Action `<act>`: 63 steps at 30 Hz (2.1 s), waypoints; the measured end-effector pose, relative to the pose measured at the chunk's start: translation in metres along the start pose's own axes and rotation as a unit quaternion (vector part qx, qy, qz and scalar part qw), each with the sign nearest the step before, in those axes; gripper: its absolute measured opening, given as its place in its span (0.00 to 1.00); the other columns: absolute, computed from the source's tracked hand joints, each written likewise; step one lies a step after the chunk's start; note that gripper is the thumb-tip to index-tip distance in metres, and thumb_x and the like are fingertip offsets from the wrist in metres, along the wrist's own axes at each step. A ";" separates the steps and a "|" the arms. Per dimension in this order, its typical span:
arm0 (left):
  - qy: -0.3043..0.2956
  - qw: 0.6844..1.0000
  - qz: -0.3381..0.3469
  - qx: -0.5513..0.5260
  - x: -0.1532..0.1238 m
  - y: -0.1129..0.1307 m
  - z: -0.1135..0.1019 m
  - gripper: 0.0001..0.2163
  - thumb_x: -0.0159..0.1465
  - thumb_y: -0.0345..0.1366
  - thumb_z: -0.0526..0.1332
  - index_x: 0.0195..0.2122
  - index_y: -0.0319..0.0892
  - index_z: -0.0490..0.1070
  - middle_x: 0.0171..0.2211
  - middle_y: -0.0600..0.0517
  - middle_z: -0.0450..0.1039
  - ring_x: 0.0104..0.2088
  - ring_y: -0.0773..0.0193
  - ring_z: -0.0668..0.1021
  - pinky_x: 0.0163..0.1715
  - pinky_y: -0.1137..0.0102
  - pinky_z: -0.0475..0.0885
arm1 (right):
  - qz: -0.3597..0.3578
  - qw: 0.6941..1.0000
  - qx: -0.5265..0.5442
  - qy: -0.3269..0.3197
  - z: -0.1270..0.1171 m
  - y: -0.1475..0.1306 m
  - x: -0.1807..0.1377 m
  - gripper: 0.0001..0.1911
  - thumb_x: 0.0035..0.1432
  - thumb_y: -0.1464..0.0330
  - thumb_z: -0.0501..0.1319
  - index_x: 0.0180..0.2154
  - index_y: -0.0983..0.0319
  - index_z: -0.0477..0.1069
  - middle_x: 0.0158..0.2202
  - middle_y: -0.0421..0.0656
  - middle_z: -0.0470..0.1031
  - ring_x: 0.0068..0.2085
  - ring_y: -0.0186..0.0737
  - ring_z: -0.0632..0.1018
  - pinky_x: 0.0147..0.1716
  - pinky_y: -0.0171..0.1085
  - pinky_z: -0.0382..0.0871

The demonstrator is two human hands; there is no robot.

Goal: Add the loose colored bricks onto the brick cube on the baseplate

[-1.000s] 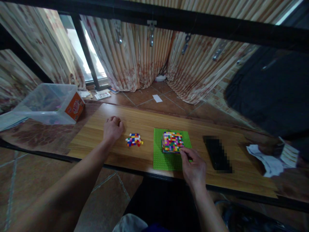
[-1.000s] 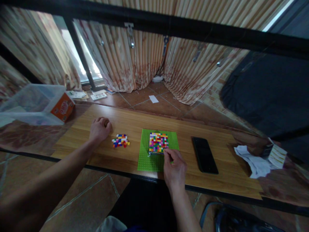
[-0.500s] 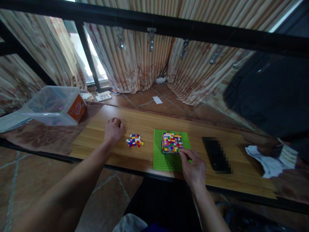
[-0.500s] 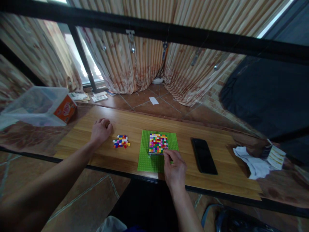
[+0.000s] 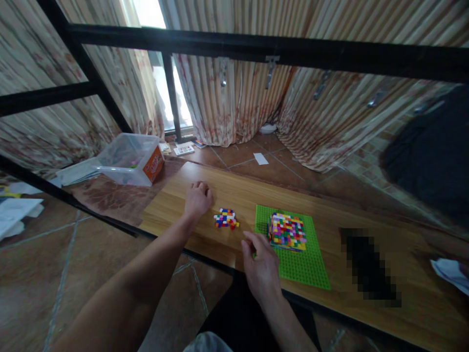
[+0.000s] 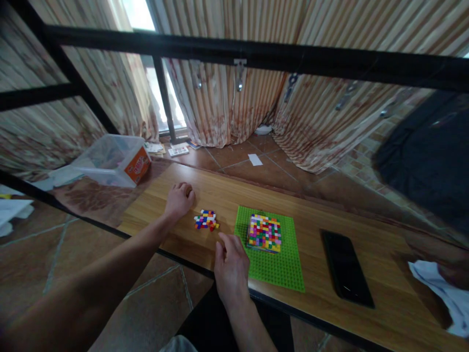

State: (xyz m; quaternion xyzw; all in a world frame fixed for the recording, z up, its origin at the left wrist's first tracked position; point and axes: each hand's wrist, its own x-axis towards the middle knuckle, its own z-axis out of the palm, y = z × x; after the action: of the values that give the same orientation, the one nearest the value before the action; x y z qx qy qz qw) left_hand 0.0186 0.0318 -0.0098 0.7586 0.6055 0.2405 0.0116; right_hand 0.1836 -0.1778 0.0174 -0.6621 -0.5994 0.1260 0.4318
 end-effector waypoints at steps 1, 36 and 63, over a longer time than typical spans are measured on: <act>0.001 1.000 0.000 -0.001 0.000 0.000 0.000 0.11 0.64 0.36 0.53 0.40 0.41 0.73 0.44 0.43 0.74 0.47 0.52 0.72 0.52 0.60 0.67 | 0.010 1.000 -0.022 -0.005 0.007 0.002 0.007 0.13 0.64 0.69 0.54 0.46 0.63 0.74 0.41 0.48 0.76 0.42 0.43 0.77 0.43 0.41 0.72; -0.005 1.000 -0.003 -0.007 0.004 -0.001 -0.003 0.13 0.62 0.37 0.52 0.40 0.41 0.74 0.45 0.43 0.74 0.49 0.51 0.73 0.54 0.59 0.65 | 0.148 0.982 0.079 0.085 -0.075 0.031 -0.049 0.12 0.62 0.62 0.60 0.43 0.58 0.78 0.42 0.45 0.80 0.43 0.42 0.80 0.42 0.39 0.75; -0.021 1.000 -0.018 -0.005 0.008 0.002 -0.007 0.15 0.60 0.40 0.52 0.41 0.42 0.74 0.46 0.42 0.74 0.50 0.48 0.72 0.53 0.57 0.66 | 0.196 0.962 0.042 0.186 -0.087 0.056 0.005 0.13 0.56 0.61 0.60 0.35 0.61 0.79 0.36 0.46 0.80 0.35 0.41 0.78 0.36 0.40 0.72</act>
State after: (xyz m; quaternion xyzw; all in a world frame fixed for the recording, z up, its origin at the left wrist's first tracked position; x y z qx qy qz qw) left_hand 0.0184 0.0363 -0.0001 0.7521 0.6178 0.2273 0.0321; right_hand 0.2831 -0.2050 0.0302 -0.7597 -0.3610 0.1077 0.5300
